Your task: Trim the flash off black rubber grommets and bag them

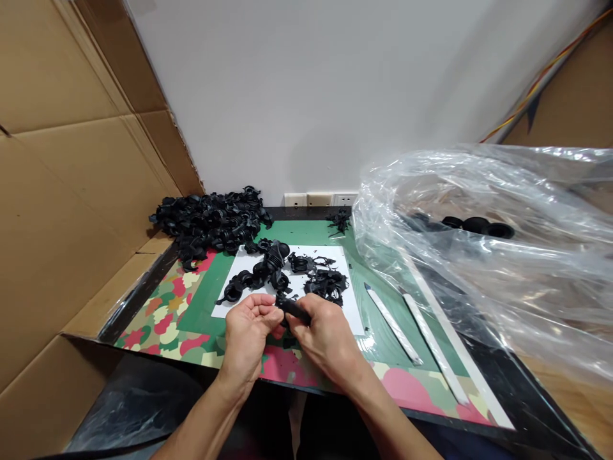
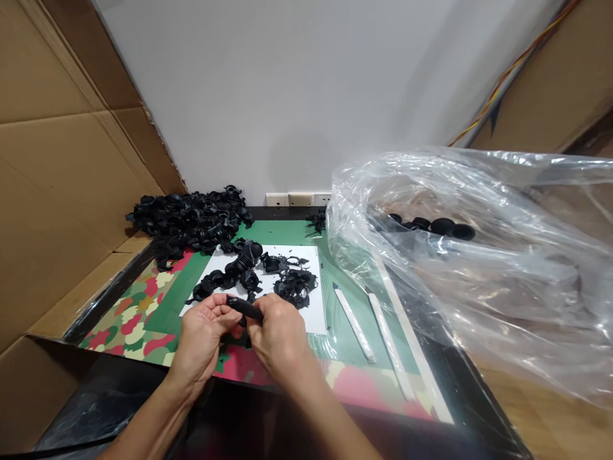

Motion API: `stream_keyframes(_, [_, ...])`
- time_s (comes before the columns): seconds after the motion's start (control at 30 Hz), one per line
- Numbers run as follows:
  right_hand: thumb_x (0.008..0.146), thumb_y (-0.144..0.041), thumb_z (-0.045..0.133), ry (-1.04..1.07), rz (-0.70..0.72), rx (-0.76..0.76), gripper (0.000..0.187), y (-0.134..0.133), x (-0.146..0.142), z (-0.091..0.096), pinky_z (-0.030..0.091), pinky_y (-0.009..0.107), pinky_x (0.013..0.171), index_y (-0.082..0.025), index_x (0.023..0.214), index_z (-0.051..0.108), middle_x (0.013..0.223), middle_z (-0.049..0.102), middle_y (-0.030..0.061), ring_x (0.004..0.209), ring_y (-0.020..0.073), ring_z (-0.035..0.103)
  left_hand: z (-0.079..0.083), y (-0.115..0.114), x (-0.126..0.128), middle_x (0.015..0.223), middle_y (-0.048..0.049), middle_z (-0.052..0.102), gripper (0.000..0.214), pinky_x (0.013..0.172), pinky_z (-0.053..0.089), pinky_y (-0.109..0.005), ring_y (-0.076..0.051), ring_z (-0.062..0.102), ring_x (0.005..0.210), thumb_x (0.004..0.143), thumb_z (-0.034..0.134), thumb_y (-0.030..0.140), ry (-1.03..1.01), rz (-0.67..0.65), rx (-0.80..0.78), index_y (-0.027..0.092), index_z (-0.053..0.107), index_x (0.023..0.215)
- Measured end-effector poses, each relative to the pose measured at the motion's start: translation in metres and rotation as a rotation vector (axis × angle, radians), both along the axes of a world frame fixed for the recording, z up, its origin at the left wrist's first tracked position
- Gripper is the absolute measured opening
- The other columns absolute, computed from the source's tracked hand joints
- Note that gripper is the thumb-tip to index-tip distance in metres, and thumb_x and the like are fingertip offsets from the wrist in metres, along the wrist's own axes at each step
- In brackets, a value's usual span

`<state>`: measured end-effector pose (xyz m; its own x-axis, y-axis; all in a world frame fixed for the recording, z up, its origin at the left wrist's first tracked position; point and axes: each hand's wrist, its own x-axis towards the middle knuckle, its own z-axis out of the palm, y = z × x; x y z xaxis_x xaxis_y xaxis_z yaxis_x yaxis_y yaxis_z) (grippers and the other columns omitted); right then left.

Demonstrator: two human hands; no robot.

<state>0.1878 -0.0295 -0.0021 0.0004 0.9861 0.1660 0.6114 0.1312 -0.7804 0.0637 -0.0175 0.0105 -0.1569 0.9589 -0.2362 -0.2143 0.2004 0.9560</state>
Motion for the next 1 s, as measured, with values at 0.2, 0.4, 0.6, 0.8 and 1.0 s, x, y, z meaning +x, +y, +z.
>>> stream_keyframes(0.2, [0.064,-0.009,0.056,-0.192,0.022,0.103,0.012,0.001,-0.005,-0.004,0.035,0.025,0.053,-0.02,0.067,0.06,0.069,0.06,0.0012,0.059,0.0158,0.057,-0.005,0.001,0.001,0.049,0.0028,0.064,0.027,0.041,0.042,-0.017,-0.009,0.055,0.041,0.041,0.063,0.003,0.046,0.015,0.033,0.013,0.063,0.066])
stream_keyframes(0.4, [0.065,-0.015,0.05,0.134,-0.142,0.237,0.009,0.002,-0.015,-0.022,0.035,0.024,0.051,-0.02,0.058,0.052,0.058,0.052,-0.0019,0.052,0.0129,0.049,-0.007,0.002,-0.002,0.048,0.0031,0.061,0.025,0.041,0.043,-0.018,-0.009,0.053,0.039,0.046,0.074,0.012,0.02,-0.018,0.039,0.013,0.062,0.068])
stream_keyframes(0.6, [0.063,-0.024,0.053,0.619,-0.189,0.011,0.008,-0.003,-0.007,-0.015,0.037,0.024,0.049,-0.019,0.058,0.054,0.054,0.049,-0.0028,0.05,0.012,0.045,-0.003,-0.001,-0.004,0.048,0.0016,0.062,0.033,0.038,0.043,-0.019,-0.009,0.053,0.036,0.045,0.08,0.021,0.025,-0.007,-0.011,0.011,0.061,0.07])
stream_keyframes(0.8, [0.063,-0.033,0.064,0.876,-0.278,-0.079,0.018,-0.002,0.011,-0.019,0.03,0.022,0.043,-0.016,0.061,0.059,0.047,0.043,-0.0058,0.043,0.0084,0.034,-0.003,-0.001,-0.008,0.048,0.0018,0.061,0.034,0.038,0.045,-0.019,-0.009,0.053,0.036,0.045,0.082,0.023,0.024,-0.005,-0.014,0.011,0.061,0.069])
stream_keyframes(1.0, [0.072,-0.039,0.062,0.881,-0.229,-0.046,0.026,-0.006,0.014,-0.023,0.032,0.022,0.043,-0.016,0.06,0.058,0.048,0.044,-0.0045,0.044,0.009,0.036,0.0,-0.001,-0.008,0.047,0.0022,0.061,0.036,0.038,0.044,-0.019,-0.009,0.053,0.036,0.044,0.083,0.024,-0.013,-0.038,-0.021,0.011,0.061,0.069])
